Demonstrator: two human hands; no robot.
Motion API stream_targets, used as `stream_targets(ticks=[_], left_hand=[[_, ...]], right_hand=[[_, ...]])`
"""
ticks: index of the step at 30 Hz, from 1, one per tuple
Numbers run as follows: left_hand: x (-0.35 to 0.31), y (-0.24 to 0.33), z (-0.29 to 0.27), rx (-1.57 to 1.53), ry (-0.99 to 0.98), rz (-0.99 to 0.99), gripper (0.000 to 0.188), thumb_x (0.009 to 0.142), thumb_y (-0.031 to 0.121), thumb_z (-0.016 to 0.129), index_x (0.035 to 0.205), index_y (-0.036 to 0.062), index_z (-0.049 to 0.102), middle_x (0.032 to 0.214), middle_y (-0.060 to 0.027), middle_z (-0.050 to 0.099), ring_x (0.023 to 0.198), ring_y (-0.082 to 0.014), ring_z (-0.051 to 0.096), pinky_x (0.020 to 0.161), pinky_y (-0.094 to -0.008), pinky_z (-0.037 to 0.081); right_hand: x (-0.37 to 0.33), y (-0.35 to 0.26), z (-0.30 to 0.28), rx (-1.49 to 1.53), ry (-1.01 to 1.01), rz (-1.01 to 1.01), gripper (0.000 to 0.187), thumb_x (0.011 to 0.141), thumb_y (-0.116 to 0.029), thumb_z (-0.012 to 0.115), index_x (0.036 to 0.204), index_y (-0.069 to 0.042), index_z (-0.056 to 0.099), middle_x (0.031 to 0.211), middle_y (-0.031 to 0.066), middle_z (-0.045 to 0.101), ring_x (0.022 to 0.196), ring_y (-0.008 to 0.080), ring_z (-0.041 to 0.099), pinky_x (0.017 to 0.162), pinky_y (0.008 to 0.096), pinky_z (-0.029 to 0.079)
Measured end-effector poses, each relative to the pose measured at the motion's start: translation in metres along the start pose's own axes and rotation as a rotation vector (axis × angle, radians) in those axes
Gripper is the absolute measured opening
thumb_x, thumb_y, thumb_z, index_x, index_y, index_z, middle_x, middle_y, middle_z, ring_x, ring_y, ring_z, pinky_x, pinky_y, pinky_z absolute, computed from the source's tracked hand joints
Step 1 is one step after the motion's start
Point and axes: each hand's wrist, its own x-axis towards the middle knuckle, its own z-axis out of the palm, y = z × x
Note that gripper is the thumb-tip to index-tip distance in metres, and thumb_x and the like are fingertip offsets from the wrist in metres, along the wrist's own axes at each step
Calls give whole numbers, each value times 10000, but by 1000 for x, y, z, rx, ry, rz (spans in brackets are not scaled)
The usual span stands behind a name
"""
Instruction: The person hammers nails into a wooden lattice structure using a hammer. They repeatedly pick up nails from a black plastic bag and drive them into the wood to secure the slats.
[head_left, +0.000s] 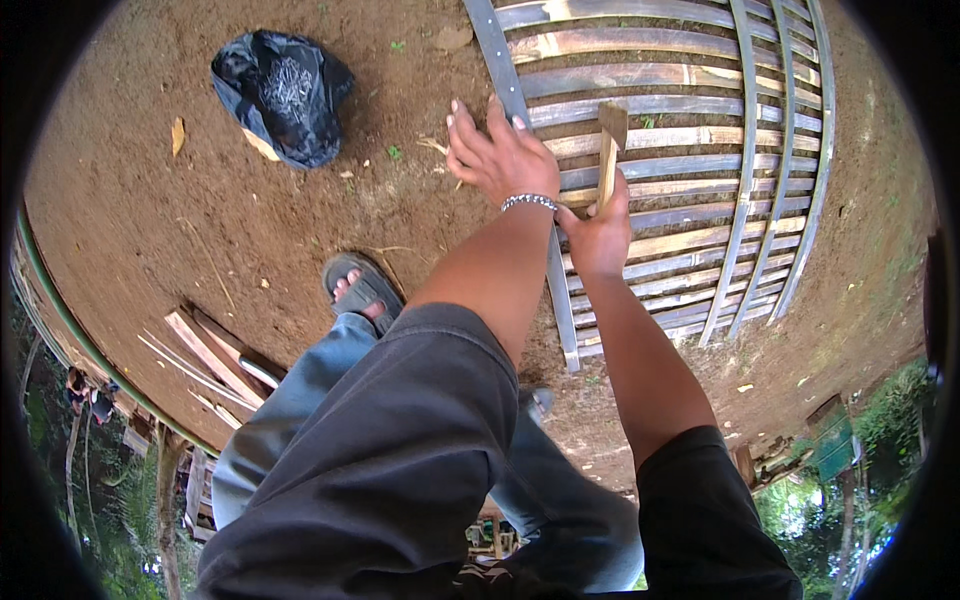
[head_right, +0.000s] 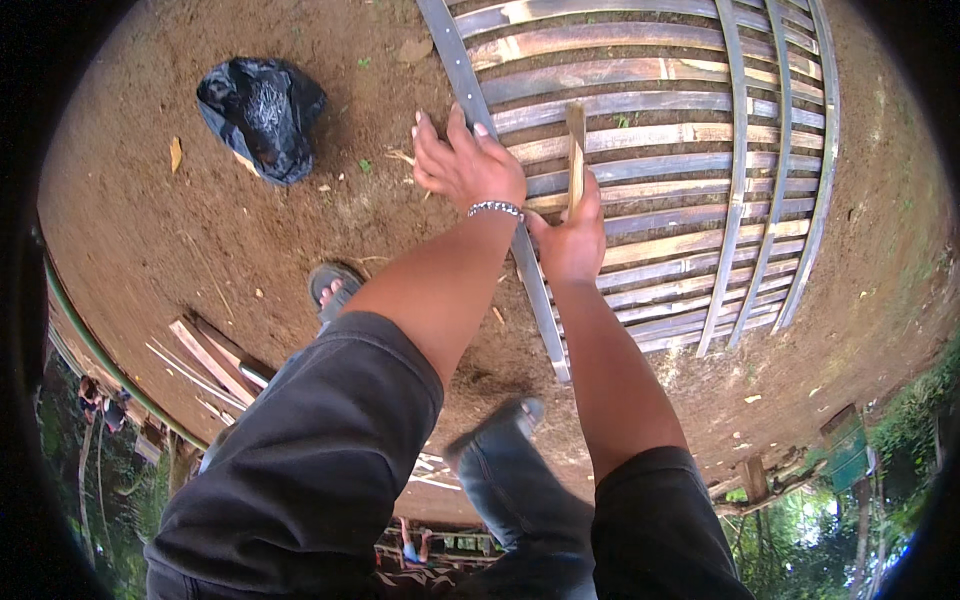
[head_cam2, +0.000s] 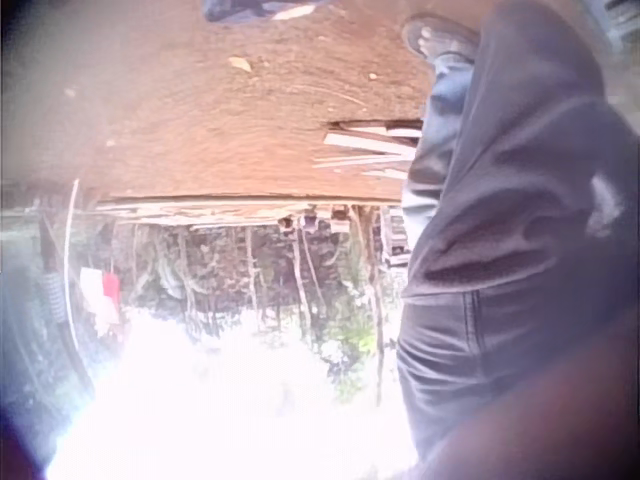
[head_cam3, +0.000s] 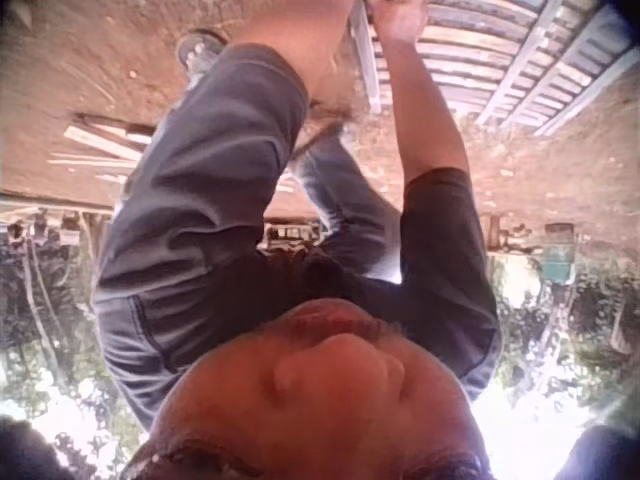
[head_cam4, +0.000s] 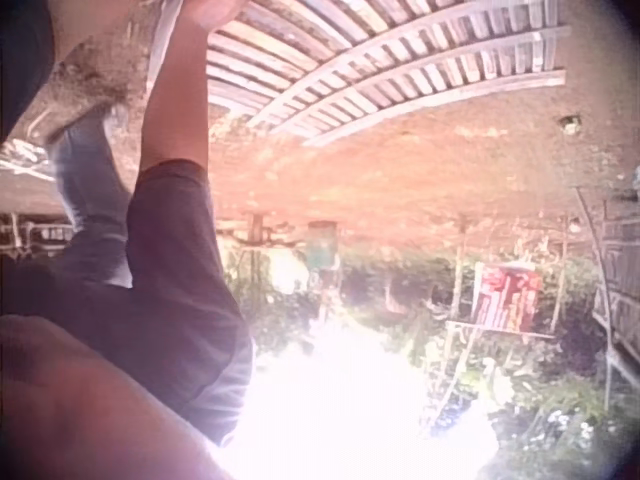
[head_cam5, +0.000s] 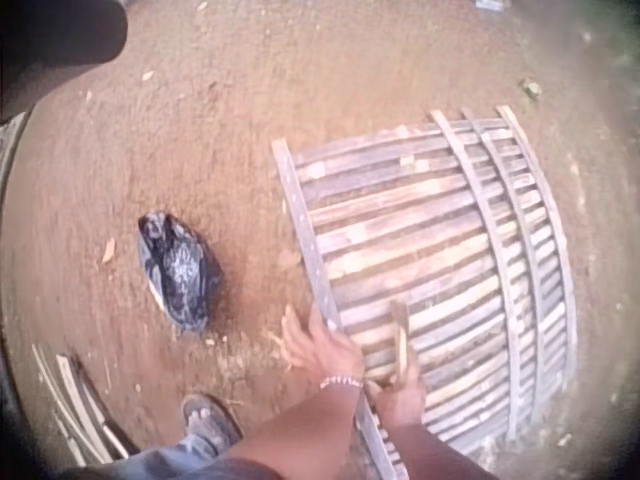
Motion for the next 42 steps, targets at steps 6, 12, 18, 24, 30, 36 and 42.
stream_targets(ticks=[6, 12, 18, 24, 30, 36, 42], left_hand=[[-4, 1, 1, -13, 37, 27, 411, 933, 186, 575, 1332, 88, 592, 1542, -242, 355, 1453, -415, 291, 1156, -622, 185], [-8, -3, 8, -15, 153, 47, 368, 947, 207, 573, 1274, 59, 656, 1524, -226, 407, 1447, -394, 324, 1168, -604, 183], [-5, -10, 9, 19, 170, 22, 389, 972, 231, 569, 1335, 107, 636, 1536, -197, 419, 1462, -365, 321, 1190, -601, 151], [-8, -7, 6, -20, 221, 20, 392, 929, 234, 617, 1300, 107, 627, 1492, -174, 463, 1434, -346, 369, 1162, -569, 204], [-5, 0, 5, -50, 272, 52, 399, 908, 216, 623, 1285, 86, 631, 1456, -174, 499, 1403, -340, 401, 1157, -546, 233], [-5, -7, 9, -21, 267, 40, 375, 933, 220, 601, 1293, 115, 629, 1454, -173, 495, 1411, -347, 394, 1168, -556, 223], [-6, -1, 4, -10, 216, 52, 379, 941, 206, 596, 1312, 130, 615, 1484, -173, 465, 1442, -352, 361, 1188, -617, 181]], right_hand=[[-1, 5, -2, -8, 16, -56, 1050, 648, -197, 955, 1508, -106, 359, 1238, 223, 626, 1079, 386, 639, 932, 459, 526], [-1, 11, -27, 186, -217, -53, 768, 857, -169, 784, 1487, -79, 353, 1146, 266, 635, 993, 425, 660, 856, 489, 516], [36, 38, -70, 362, -532, -187, 550, 984, -159, 617, 1445, -41, 341, 968, 204, 671, 784, 296, 679, 717, 435, 540], [84, -7, -93, 328, -714, -318, 549, 1046, -128, 537, 1553, -127, 329, 938, 55, 676, 596, 103, 568, 552, 280, 517], [112, -18, -72, 445, -628, -368, 546, 1053, -144, 523, 1560, -112, 325, 933, 49, 651, 573, 86, 541, 489, 244, 481], [93, 3, -87, 563, -591, -272, 515, 1055, -111, 504, 1540, -71, 335, 937, 80, 622, 575, 104, 542, 477, 256, 478], [84, 21, -96, 450, -636, -208, 593, 1044, -147, 539, 1579, -92, 287, 947, 60, 644, 580, 91, 536, 489, 256, 483]])
